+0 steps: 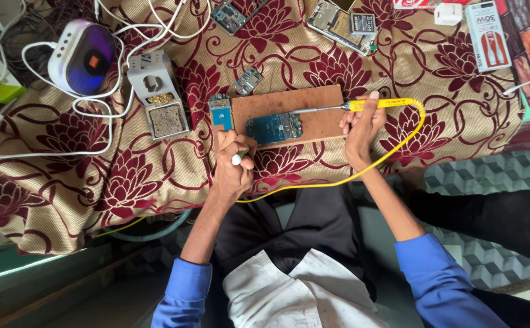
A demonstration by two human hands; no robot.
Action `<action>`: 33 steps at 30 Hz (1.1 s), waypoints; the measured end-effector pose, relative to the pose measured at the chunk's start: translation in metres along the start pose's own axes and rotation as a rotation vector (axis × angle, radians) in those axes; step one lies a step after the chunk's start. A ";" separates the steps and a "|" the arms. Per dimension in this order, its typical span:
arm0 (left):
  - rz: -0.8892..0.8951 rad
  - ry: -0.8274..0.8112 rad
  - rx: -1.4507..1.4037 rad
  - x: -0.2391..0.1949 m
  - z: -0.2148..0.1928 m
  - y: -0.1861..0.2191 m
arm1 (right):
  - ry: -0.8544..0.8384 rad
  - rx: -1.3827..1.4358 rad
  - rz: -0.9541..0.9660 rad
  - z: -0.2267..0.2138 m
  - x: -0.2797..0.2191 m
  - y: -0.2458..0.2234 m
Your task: The person uses a soldering iron and solder to work on a small circuit board placed on a wooden block. They repeatedly apply solder to various points on the board while holding it steady with their other hand.
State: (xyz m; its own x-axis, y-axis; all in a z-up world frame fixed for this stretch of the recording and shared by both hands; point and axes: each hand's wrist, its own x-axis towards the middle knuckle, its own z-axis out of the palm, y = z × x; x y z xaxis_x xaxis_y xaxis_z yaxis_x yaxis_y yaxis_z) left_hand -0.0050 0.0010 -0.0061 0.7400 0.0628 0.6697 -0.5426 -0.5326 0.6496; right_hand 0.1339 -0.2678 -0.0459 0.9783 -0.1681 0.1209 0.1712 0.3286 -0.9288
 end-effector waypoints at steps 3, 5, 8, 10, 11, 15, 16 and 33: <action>-0.024 -0.015 -0.001 0.000 -0.004 0.001 | -0.035 0.020 -0.001 0.002 0.004 0.001; -0.016 -0.012 -0.008 -0.001 -0.004 0.002 | -0.037 -0.002 0.005 0.002 0.007 -0.002; -0.064 -0.007 0.019 -0.001 -0.003 0.003 | -0.085 -0.036 0.025 0.007 0.016 -0.011; -0.067 -0.026 0.010 -0.001 -0.003 0.004 | -0.148 -0.087 -0.005 0.012 0.021 -0.020; -0.068 -0.036 0.005 0.000 -0.003 0.005 | -0.188 -0.126 -0.046 0.015 0.024 -0.025; -0.027 -0.051 -0.013 0.003 -0.005 0.007 | -0.335 -0.319 -0.181 0.030 0.033 -0.045; -0.033 -0.064 0.004 0.002 -0.006 0.008 | -0.355 -0.387 -0.242 0.032 0.032 -0.050; -0.118 -0.061 0.010 0.001 -0.005 0.008 | -0.218 -0.613 -0.243 0.054 0.024 -0.078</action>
State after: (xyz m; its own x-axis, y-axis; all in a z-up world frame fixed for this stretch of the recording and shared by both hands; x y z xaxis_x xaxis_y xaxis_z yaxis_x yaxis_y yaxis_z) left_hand -0.0108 0.0011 0.0019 0.8215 0.0745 0.5654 -0.4464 -0.5328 0.7189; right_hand 0.1506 -0.2478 0.0486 0.9326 0.0410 0.3586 0.3546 -0.2900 -0.8889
